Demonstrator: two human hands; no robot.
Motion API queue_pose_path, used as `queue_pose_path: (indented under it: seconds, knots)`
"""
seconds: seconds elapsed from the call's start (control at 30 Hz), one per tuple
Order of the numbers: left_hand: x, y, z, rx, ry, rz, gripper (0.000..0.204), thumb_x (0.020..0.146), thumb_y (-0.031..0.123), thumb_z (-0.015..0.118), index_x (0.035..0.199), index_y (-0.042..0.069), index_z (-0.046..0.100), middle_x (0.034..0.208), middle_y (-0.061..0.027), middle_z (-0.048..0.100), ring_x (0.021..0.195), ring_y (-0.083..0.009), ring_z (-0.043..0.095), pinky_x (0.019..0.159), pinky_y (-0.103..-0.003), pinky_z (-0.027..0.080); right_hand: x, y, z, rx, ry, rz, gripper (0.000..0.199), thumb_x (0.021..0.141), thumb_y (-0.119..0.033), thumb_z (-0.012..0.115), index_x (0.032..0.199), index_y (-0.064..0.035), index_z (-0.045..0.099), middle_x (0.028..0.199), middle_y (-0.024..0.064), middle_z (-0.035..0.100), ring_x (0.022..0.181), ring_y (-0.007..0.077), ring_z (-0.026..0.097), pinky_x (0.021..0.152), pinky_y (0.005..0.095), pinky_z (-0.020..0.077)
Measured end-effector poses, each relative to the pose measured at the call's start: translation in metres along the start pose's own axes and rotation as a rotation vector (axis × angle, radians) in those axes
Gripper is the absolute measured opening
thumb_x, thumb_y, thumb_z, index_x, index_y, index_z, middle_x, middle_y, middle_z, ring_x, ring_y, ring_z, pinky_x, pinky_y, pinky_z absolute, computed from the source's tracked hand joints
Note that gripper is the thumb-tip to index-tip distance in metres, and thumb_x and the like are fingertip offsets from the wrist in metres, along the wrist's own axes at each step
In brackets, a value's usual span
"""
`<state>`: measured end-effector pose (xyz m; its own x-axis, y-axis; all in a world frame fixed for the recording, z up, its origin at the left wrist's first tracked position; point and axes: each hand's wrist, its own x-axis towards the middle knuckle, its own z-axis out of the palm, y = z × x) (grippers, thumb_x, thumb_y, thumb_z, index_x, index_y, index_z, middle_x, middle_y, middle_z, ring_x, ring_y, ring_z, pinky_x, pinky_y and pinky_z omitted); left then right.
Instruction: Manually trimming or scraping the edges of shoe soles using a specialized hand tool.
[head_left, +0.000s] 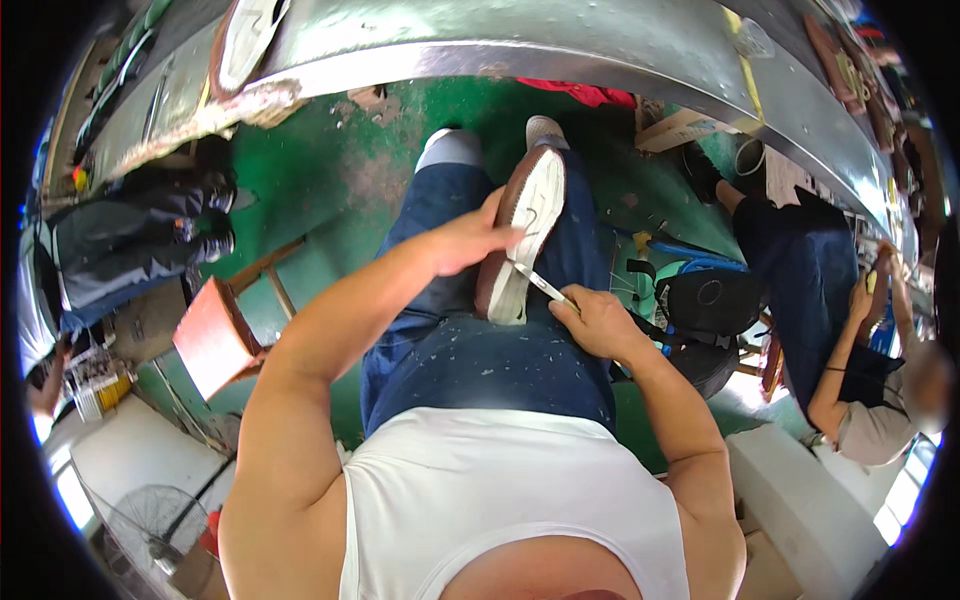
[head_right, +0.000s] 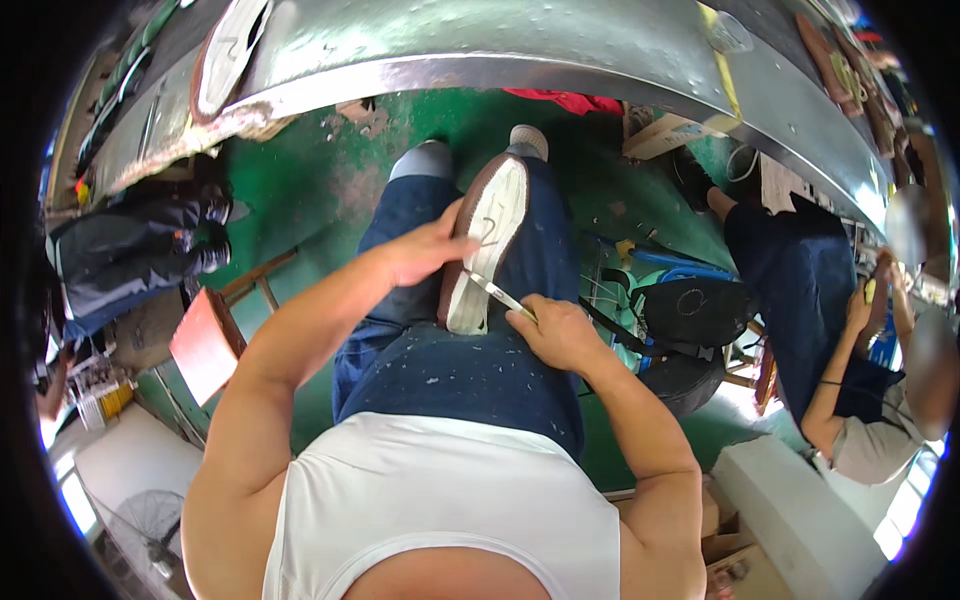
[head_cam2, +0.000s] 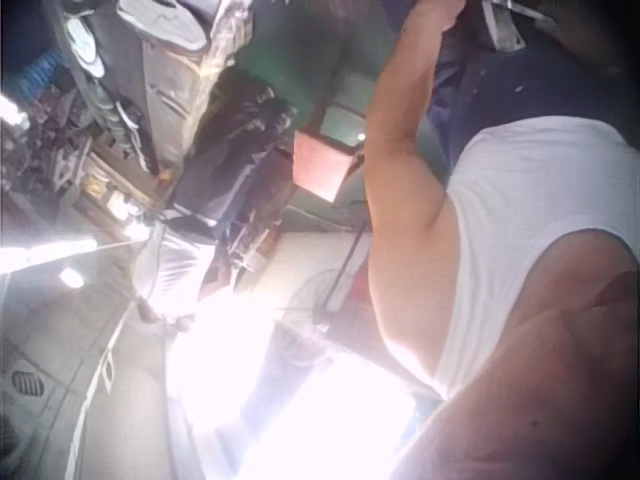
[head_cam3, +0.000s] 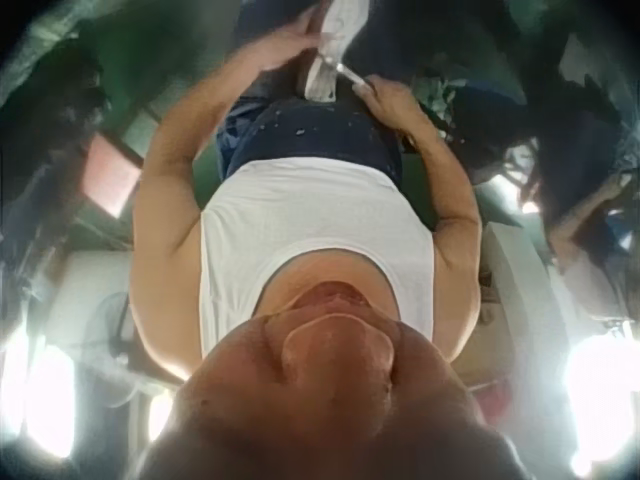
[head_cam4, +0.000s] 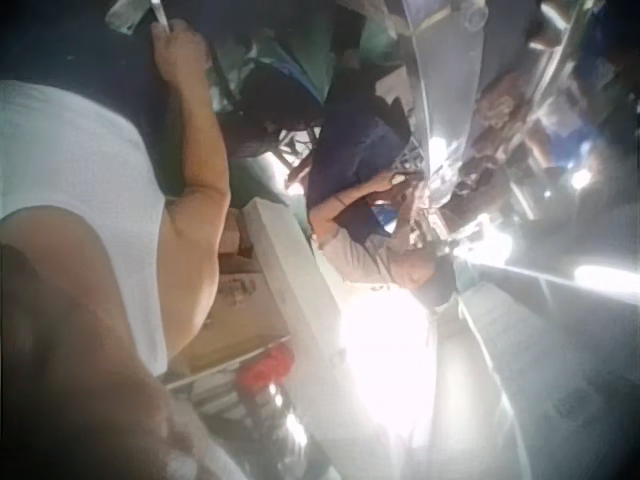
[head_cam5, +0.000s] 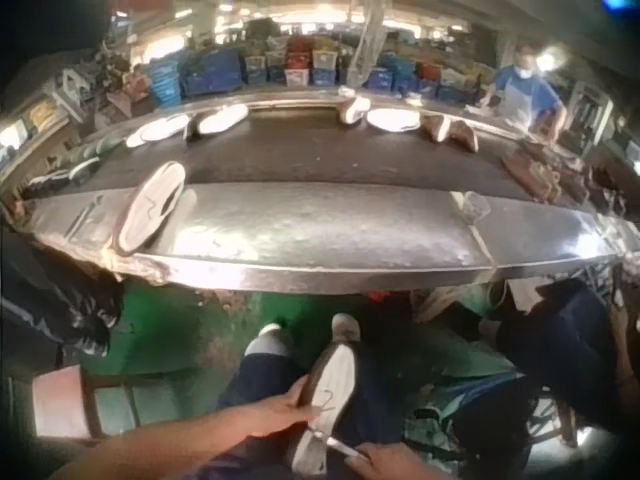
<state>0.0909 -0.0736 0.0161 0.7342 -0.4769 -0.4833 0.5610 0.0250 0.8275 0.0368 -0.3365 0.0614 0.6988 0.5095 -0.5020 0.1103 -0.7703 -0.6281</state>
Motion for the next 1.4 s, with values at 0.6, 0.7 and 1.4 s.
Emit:
queue_pose_path:
  seconds: [0.6, 0.7, 1.4]
  knots:
    - [-0.026, -0.088, 0.03, 0.377, 0.256, 0.264, 0.082, 0.1, 0.016, 0.053, 0.159, 0.002, -0.004, 0.161, -0.0202, 0.019, 0.149, -0.0286, 0.024, 0.12, -0.036, 0.021, -0.001, 0.038, -0.013, 0.366, -0.425, 0.032, 0.047, 0.103, -0.041, 0.05, 0.088, 0.0003, 0.067, 0.074, 0.0087, 0.068, 0.065, 0.0192, 0.066, 0.061, 0.0338, 0.0521]
    - [-0.038, -0.096, 0.027, 0.317, 0.136, 0.181, 0.088, 0.1, 0.02, 0.053, 0.158, 0.002, -0.012, 0.164, -0.025, 0.006, 0.153, -0.0339, 0.014, 0.122, -0.037, 0.017, -0.001, 0.029, -0.032, 0.434, -0.51, 0.128, 0.048, 0.103, -0.041, 0.049, 0.09, 0.0013, 0.067, 0.075, 0.0083, 0.068, 0.063, 0.0174, 0.066, 0.056, 0.0319, 0.0535]
    - [0.031, 0.0, -0.008, -0.201, 0.198, -0.009, 0.054, 0.099, 0.035, 0.063, 0.137, -0.002, 0.049, 0.116, -0.0121, 0.067, 0.1, -0.017, 0.067, 0.085, -0.032, 0.055, -0.007, 0.043, 0.025, 0.793, 0.091, 0.065, 0.042, 0.108, -0.035, 0.041, 0.094, 0.0009, 0.059, 0.078, 0.0081, 0.066, 0.071, 0.0163, 0.065, 0.072, 0.0318, 0.0523]
